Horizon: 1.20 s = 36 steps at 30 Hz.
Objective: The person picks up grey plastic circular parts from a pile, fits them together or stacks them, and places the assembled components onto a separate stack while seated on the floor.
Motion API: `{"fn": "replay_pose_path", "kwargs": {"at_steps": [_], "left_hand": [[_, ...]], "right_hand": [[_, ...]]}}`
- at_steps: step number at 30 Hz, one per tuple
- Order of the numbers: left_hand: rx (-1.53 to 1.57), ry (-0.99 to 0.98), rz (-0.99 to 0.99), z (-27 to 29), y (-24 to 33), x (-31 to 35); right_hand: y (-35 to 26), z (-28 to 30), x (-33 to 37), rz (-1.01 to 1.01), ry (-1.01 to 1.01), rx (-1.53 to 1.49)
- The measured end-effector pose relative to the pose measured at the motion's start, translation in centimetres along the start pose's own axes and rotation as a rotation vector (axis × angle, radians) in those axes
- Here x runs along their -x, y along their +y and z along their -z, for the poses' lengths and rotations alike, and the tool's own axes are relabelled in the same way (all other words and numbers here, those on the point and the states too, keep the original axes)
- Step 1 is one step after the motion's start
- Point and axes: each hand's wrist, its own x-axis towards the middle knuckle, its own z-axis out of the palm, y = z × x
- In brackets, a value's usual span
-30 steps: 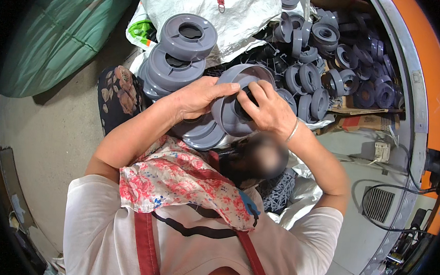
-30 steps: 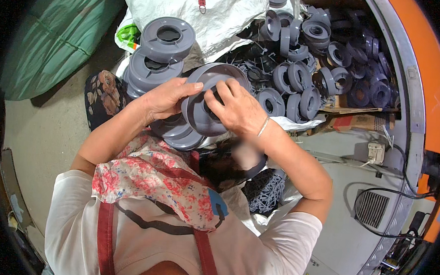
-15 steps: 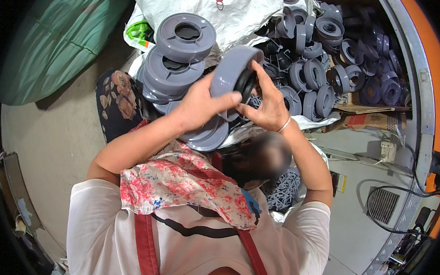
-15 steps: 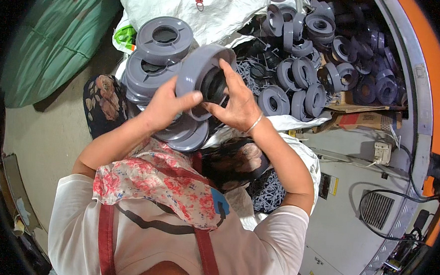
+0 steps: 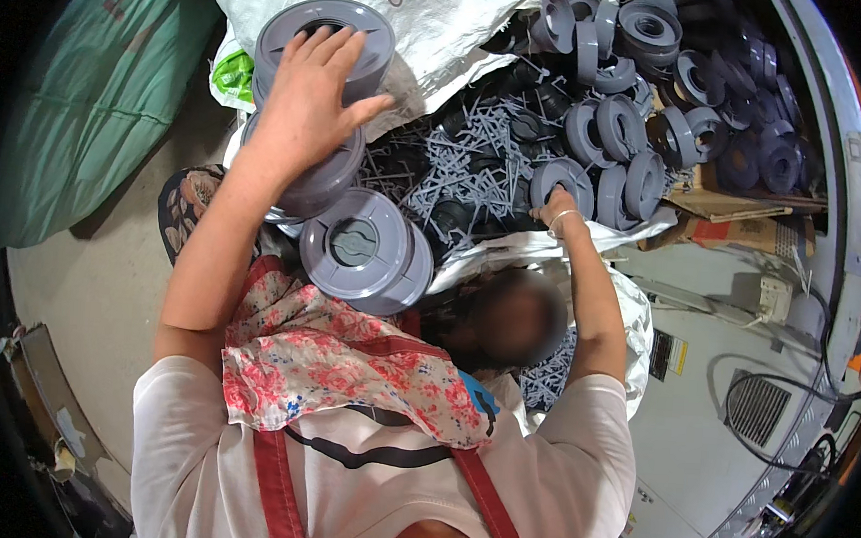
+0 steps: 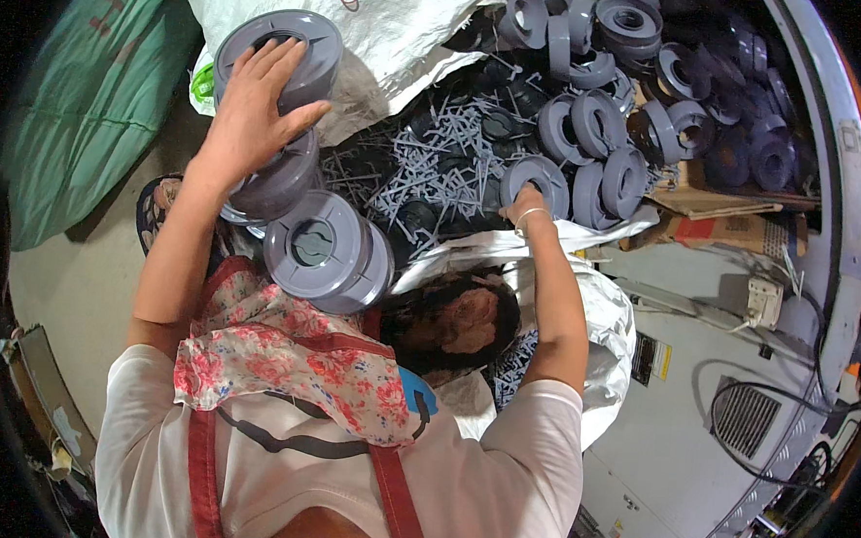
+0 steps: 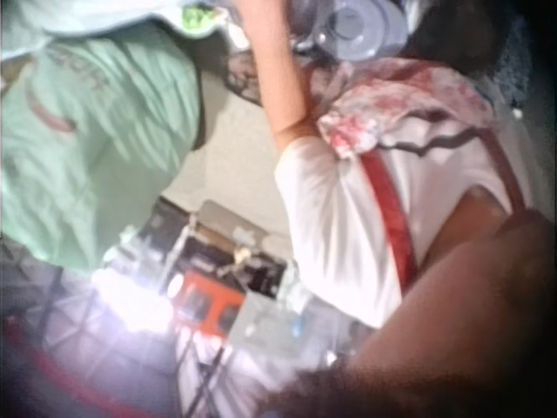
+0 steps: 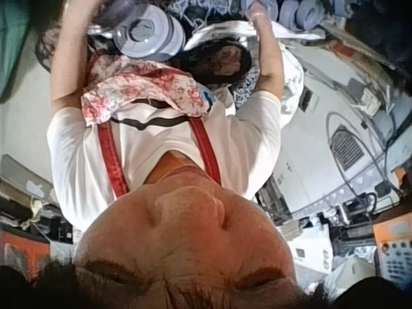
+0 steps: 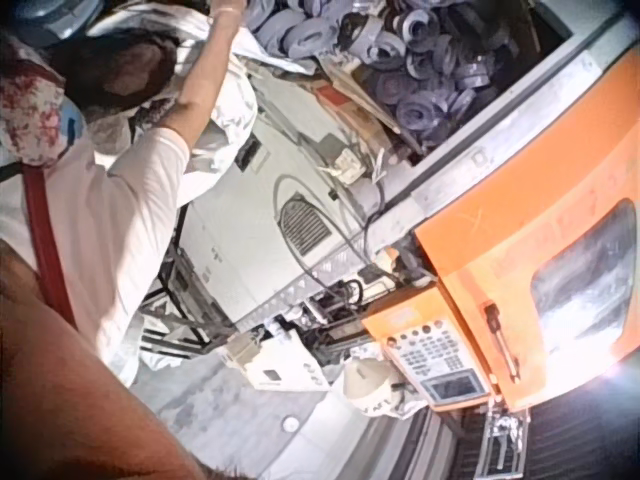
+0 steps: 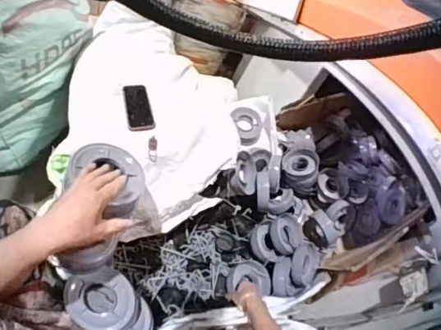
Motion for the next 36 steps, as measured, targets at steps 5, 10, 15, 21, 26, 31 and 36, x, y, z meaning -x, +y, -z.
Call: {"fn": "replay_pose_path", "kwargs": {"at_steps": [5,10,15,21,26,31,36], "left_hand": [[1.327,-0.178,0.738,-2.8,8.1,1.5],[1.794,-0.537,1.287,-8.6,8.9,2.3],[0.501,-0.516,0.073,-7.0,9.4,2.0],[1.128,-0.394,0.802,-7.1,8.0,1.9],[1.381,-0.238,1.043,-8.2,7.6,2.8],[2.065,-0.207,1.172,-6.5,9.5,2.2],[2.016,-0.324,0.902,-4.6,9.4,4.3]], "right_hand": [[-5.5,0.4,4.5,0.729,0.505,-0.487],[-9.0,5.1,8.6,0.811,-0.205,-1.163],[-3.8,2.5,-4.2,0.3,0.504,-0.19],[-4.1,-1.3,-11.6,0.239,0.466,0.308],[-5.9,1.6,-7.5,0.603,0.681,-0.291],[-10.6,6.7,7.2,1.036,0.288,-0.823],[-13.4,10.3,12.5,0.853,0.415,-0.449]]}}
